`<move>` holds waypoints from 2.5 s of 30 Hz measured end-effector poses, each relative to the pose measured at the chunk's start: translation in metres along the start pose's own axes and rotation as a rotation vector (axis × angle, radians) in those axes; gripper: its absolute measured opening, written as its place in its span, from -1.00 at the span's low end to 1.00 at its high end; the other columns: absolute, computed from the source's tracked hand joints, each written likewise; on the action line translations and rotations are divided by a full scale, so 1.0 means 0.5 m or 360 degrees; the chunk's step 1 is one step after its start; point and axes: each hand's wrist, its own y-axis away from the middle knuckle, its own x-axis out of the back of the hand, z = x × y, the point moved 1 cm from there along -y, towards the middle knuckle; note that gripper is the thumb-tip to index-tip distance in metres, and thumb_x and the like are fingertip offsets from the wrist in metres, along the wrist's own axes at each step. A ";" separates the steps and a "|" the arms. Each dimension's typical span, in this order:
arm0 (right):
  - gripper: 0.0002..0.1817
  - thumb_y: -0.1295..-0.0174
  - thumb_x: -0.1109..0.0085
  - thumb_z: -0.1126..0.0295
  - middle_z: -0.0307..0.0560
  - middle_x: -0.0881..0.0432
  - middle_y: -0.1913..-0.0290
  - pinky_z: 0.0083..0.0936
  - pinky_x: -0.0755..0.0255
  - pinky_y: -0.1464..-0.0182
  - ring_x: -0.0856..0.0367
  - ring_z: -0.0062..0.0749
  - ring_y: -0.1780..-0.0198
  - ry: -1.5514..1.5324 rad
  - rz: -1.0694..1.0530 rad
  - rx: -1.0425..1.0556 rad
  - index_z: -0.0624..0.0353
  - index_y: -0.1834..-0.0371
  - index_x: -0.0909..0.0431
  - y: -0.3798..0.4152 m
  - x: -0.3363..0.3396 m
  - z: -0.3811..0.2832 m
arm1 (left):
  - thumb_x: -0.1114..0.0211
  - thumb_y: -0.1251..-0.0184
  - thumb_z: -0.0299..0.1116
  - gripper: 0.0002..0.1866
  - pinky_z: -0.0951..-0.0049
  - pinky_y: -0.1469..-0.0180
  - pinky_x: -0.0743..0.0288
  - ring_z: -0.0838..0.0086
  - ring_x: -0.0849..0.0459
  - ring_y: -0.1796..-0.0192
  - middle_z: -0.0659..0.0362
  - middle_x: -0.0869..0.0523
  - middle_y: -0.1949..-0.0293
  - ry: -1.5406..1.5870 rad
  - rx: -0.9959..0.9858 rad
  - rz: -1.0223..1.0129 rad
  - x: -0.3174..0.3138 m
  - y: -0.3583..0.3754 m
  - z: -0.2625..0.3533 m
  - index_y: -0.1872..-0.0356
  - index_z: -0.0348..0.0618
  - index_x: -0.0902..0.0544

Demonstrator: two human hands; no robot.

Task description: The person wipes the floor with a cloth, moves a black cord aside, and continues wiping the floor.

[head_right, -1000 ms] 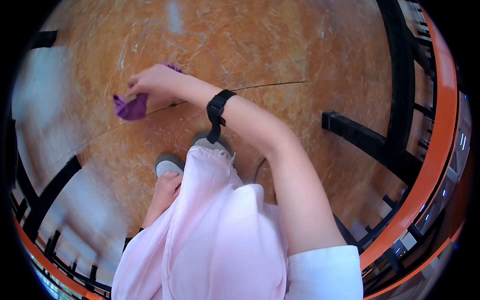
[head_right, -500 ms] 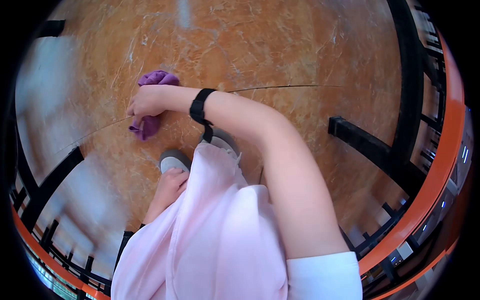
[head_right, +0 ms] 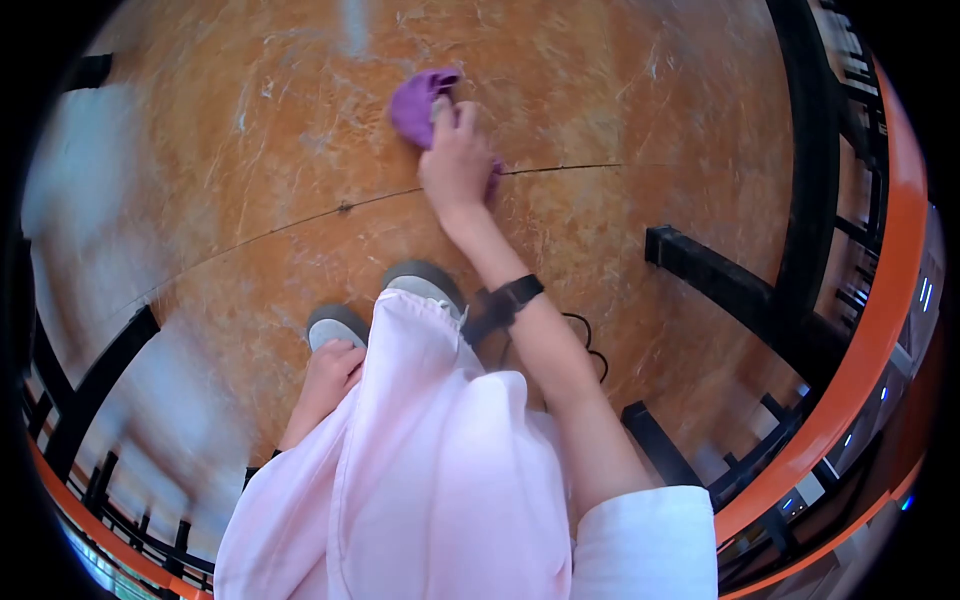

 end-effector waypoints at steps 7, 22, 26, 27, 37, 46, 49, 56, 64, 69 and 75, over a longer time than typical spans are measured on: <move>-0.57 0.00 -0.04 0.54 0.09 -0.39 0.11 -0.23 -0.49 0.23 -0.52 -0.04 0.14 -0.0500 -0.0276 0.0624 0.19 -0.03 -0.42 0.079 -0.097 -0.146 | -0.29 -0.12 -0.38 -0.79 0.21 0.45 -0.33 0.17 -0.46 0.53 0.07 -0.46 0.65 -0.0021 -0.0006 -0.0026 -0.004 -0.005 -0.002 0.62 -0.20 -0.51; -0.66 -0.11 -0.04 0.39 -0.37 -0.58 0.02 -0.36 -0.48 0.11 -0.52 -0.34 -0.04 -0.0037 -0.0718 0.1945 -0.24 0.05 -0.62 -0.077 -0.199 -0.315 | -0.26 -0.15 -0.38 -0.78 0.22 0.40 -0.31 0.16 -0.45 0.49 0.04 -0.45 0.62 0.0101 0.0058 0.0051 0.007 0.008 0.005 0.61 -0.22 -0.48; -0.58 0.04 -0.08 0.48 -0.36 -0.57 0.10 -0.39 -0.48 0.17 -0.52 -0.31 0.04 -0.0005 -0.1126 0.2384 -0.12 0.04 -0.59 -0.049 -0.148 -0.263 | -0.27 -0.14 -0.38 -0.79 0.22 0.40 -0.32 0.16 -0.45 0.50 0.05 -0.46 0.61 0.0079 0.0070 0.0027 0.007 0.006 0.004 0.61 -0.22 -0.49; -0.58 0.04 -0.08 0.48 -0.36 -0.57 0.10 -0.39 -0.48 0.17 -0.52 -0.31 0.04 -0.0001 -0.1130 0.2387 -0.12 0.04 -0.59 -0.048 -0.135 -0.244 | -0.27 -0.14 -0.38 -0.79 0.22 0.40 -0.32 0.16 -0.45 0.50 0.05 -0.46 0.61 0.0083 0.0070 0.0031 0.006 0.006 0.003 0.61 -0.22 -0.49; -0.64 0.03 -0.11 0.53 -0.23 -0.55 0.09 -0.31 -0.50 0.14 -0.53 -0.21 0.07 -0.0448 -0.0661 0.1371 0.02 0.10 -0.59 -0.094 -0.033 -0.161 | -0.26 -0.09 -0.41 -0.82 0.22 0.40 -0.25 0.14 -0.41 0.46 0.03 -0.42 0.59 0.0137 0.0087 0.0009 0.006 0.007 0.007 0.58 -0.26 -0.47; -0.52 0.11 -0.12 0.56 -0.13 -0.48 0.07 -0.29 -0.51 0.23 -0.53 -0.14 0.14 -0.0292 -0.0648 0.1067 0.02 0.01 -0.49 0.057 -0.091 -0.169 | -0.27 -0.15 -0.39 -0.80 0.24 0.40 -0.32 0.17 -0.46 0.49 0.05 -0.47 0.62 0.0037 0.0036 0.0029 0.004 0.006 0.006 0.59 -0.22 -0.51; -0.53 0.10 -0.10 0.57 -0.10 -0.49 0.08 -0.25 -0.49 0.14 -0.53 -0.13 0.10 -0.0527 -0.0661 0.0956 0.03 0.01 -0.52 0.048 -0.070 -0.172 | -0.26 -0.15 -0.39 -0.81 0.23 0.40 -0.32 0.16 -0.46 0.49 0.04 -0.46 0.62 0.0042 0.0037 0.0054 0.001 0.006 0.007 0.59 -0.22 -0.51; -0.56 0.08 -0.09 0.56 -0.20 -0.55 0.09 -0.29 -0.48 0.12 -0.53 -0.16 0.07 -0.0569 -0.0572 0.1053 0.01 0.04 -0.56 -0.056 -0.081 -0.215 | -0.26 -0.16 -0.39 -0.81 0.22 0.40 -0.32 0.15 -0.46 0.49 0.04 -0.46 0.61 0.0029 0.0059 0.0052 0.000 0.011 0.004 0.59 -0.23 -0.52; -0.66 -0.06 -0.08 0.40 -0.31 -0.58 0.11 -0.30 -0.52 0.19 -0.56 -0.24 0.03 -0.0184 -0.0823 0.2097 -0.17 0.06 -0.60 -0.028 -0.152 -0.245 | -0.25 -0.15 -0.39 -0.81 0.22 0.39 -0.33 0.14 -0.46 0.49 0.03 -0.47 0.62 0.0077 0.0077 0.0036 0.010 0.003 0.014 0.59 -0.23 -0.52; -0.60 0.02 -0.07 0.49 -0.24 -0.59 0.07 -0.25 -0.48 0.10 -0.55 -0.19 0.00 -0.0264 -0.1416 0.2032 -0.04 0.05 -0.59 -0.037 -0.100 -0.177 | -0.25 -0.14 -0.39 -0.82 0.21 0.39 -0.34 0.15 -0.48 0.48 0.04 -0.48 0.62 0.0075 0.0072 0.0060 0.005 0.015 0.005 0.58 -0.23 -0.54; -0.60 0.05 -0.09 0.51 -0.18 -0.59 0.12 -0.27 -0.48 0.10 -0.56 -0.16 0.04 -0.0569 -0.0941 0.1235 -0.01 0.06 -0.59 -0.070 -0.048 -0.158 | -0.24 -0.18 -0.39 -0.77 0.23 0.42 -0.27 0.17 -0.44 0.50 0.06 -0.43 0.63 0.0051 0.0238 0.0183 -0.001 0.035 -0.010 0.60 -0.25 -0.49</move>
